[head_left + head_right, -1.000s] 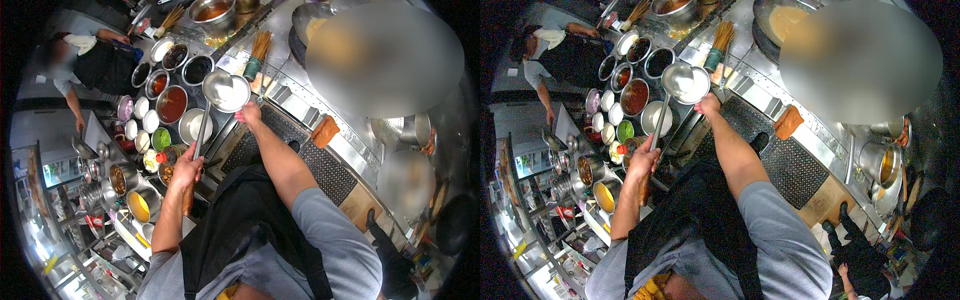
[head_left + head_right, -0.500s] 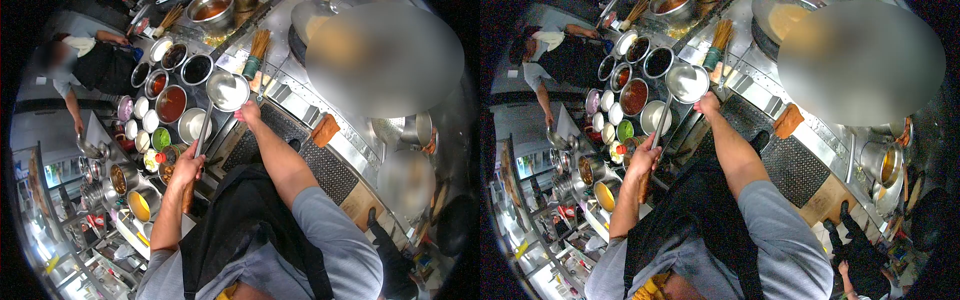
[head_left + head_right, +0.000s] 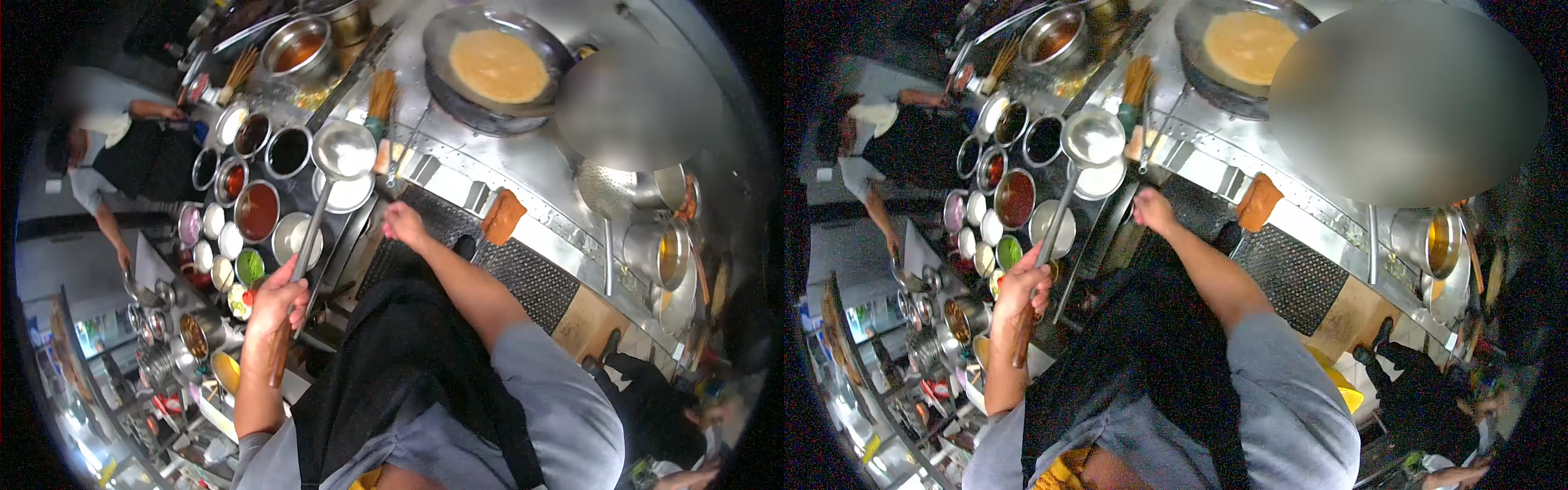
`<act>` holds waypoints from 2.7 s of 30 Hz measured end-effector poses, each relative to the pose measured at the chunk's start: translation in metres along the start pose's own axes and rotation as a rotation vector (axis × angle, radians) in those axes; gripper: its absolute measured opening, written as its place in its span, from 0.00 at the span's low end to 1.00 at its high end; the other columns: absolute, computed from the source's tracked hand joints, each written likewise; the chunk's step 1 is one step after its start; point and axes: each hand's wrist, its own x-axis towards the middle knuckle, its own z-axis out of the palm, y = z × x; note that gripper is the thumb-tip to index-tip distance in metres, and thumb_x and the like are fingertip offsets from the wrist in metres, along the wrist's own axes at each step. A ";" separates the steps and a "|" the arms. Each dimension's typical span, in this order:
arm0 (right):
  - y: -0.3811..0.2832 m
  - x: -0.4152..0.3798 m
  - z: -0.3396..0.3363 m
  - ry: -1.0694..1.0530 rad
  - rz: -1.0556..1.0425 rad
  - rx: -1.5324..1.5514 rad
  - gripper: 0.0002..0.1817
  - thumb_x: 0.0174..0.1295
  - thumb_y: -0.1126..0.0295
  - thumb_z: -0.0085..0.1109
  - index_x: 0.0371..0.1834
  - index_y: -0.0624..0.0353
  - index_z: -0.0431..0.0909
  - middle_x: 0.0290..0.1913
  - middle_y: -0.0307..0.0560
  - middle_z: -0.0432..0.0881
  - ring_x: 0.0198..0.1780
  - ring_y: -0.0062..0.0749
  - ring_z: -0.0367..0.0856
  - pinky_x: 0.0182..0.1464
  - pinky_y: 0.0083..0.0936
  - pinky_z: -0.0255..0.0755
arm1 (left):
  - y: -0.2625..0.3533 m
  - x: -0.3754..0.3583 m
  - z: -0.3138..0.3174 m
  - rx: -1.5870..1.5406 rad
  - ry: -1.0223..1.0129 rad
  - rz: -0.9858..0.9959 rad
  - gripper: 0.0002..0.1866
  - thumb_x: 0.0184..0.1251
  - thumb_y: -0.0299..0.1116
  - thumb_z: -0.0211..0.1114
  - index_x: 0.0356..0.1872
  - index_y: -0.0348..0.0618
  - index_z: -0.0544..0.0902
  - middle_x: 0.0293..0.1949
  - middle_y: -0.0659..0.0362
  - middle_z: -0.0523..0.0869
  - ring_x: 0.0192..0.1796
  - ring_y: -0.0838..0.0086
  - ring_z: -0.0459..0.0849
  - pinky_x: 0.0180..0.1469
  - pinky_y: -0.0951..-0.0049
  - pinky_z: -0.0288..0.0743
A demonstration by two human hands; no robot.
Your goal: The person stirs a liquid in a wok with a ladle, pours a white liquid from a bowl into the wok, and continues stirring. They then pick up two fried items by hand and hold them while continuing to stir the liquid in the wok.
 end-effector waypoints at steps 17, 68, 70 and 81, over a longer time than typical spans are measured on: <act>0.068 -0.132 -0.212 0.825 -0.139 -0.103 0.29 0.58 0.56 0.66 0.56 0.66 0.71 0.37 0.51 0.82 0.37 0.35 0.82 0.41 0.29 0.75 | 0.213 0.060 0.199 0.543 -0.210 0.790 0.33 0.67 0.25 0.54 0.73 0.44 0.56 0.20 0.66 0.71 0.13 0.84 0.66 0.15 0.83 0.59; 0.231 0.038 -0.200 0.843 0.209 1.427 0.25 0.69 0.49 0.40 0.40 0.59 0.78 0.29 0.49 0.81 0.25 0.36 0.79 0.27 0.33 0.75 | 0.162 0.303 0.256 0.979 -0.088 0.548 0.29 0.68 0.30 0.56 0.71 0.47 0.63 0.26 0.59 0.80 0.13 0.75 0.70 0.16 0.74 0.65; 0.231 0.039 -0.199 0.845 0.206 1.428 0.25 0.69 0.49 0.40 0.40 0.59 0.78 0.29 0.49 0.81 0.25 0.36 0.79 0.27 0.33 0.75 | 0.173 0.285 0.261 0.281 -0.361 0.021 0.29 0.68 0.26 0.54 0.71 0.47 0.62 0.22 0.62 0.74 0.12 0.77 0.67 0.14 0.75 0.61; 0.233 0.045 -0.197 0.844 0.182 1.430 0.25 0.69 0.48 0.39 0.41 0.59 0.78 0.29 0.49 0.81 0.25 0.36 0.78 0.27 0.33 0.75 | 0.168 0.315 0.246 1.324 0.130 0.892 0.32 0.66 0.25 0.57 0.71 0.42 0.60 0.37 0.57 0.86 0.29 0.66 0.82 0.37 0.64 0.78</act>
